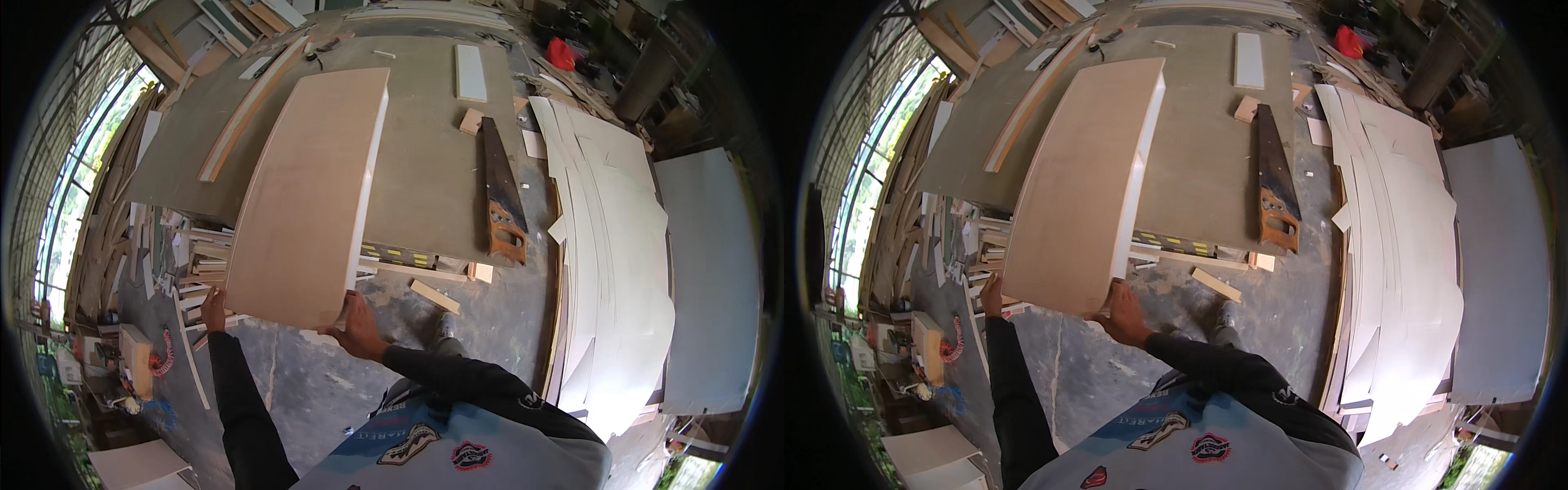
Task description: The person measures a wooden panel against a frame, cuts a section using a hand saw, and then sands the edges of the panel by hand with sandpaper.
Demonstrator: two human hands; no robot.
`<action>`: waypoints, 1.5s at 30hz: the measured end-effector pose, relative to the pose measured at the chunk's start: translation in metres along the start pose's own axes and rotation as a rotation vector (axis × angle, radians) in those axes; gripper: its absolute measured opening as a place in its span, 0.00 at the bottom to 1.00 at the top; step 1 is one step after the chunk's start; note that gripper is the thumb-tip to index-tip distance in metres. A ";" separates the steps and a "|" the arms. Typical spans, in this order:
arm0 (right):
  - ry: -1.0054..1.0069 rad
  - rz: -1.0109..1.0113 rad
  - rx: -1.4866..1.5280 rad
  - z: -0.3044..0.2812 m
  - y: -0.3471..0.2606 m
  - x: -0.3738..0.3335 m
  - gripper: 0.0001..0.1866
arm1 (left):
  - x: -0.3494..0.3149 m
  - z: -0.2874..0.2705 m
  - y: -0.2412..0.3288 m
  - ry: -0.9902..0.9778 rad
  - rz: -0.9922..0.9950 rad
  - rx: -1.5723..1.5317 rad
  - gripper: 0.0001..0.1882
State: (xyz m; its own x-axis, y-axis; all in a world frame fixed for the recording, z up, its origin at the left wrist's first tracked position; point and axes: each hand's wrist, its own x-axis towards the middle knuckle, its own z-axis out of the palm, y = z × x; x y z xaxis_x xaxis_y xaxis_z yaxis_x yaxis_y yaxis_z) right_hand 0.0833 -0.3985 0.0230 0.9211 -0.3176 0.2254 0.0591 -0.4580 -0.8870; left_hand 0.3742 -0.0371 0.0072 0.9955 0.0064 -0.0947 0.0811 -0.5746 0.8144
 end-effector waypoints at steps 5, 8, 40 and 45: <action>-0.134 0.049 0.017 -0.015 0.013 0.032 0.40 | -0.073 0.054 0.016 0.043 -0.251 -0.535 0.42; -0.217 -0.001 0.108 -0.033 0.035 0.023 0.30 | -0.115 0.080 0.013 0.215 -0.282 -0.654 0.44; -0.252 0.601 -0.139 -0.463 0.421 -0.237 0.16 | -0.385 0.578 0.321 0.096 0.284 0.456 0.57; 0.004 0.970 -0.118 -0.548 0.486 -0.251 0.15 | -0.366 0.609 0.318 0.077 0.193 0.355 0.61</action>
State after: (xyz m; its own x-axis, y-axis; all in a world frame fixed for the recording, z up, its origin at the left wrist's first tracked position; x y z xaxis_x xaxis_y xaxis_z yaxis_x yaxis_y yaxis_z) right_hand -0.3298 -0.9962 -0.2435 0.5485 -0.6029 -0.5793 -0.7626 -0.0768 -0.6422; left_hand 0.0058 -0.7201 -0.0477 0.9927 -0.0752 0.0946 -0.1157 -0.8179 0.5636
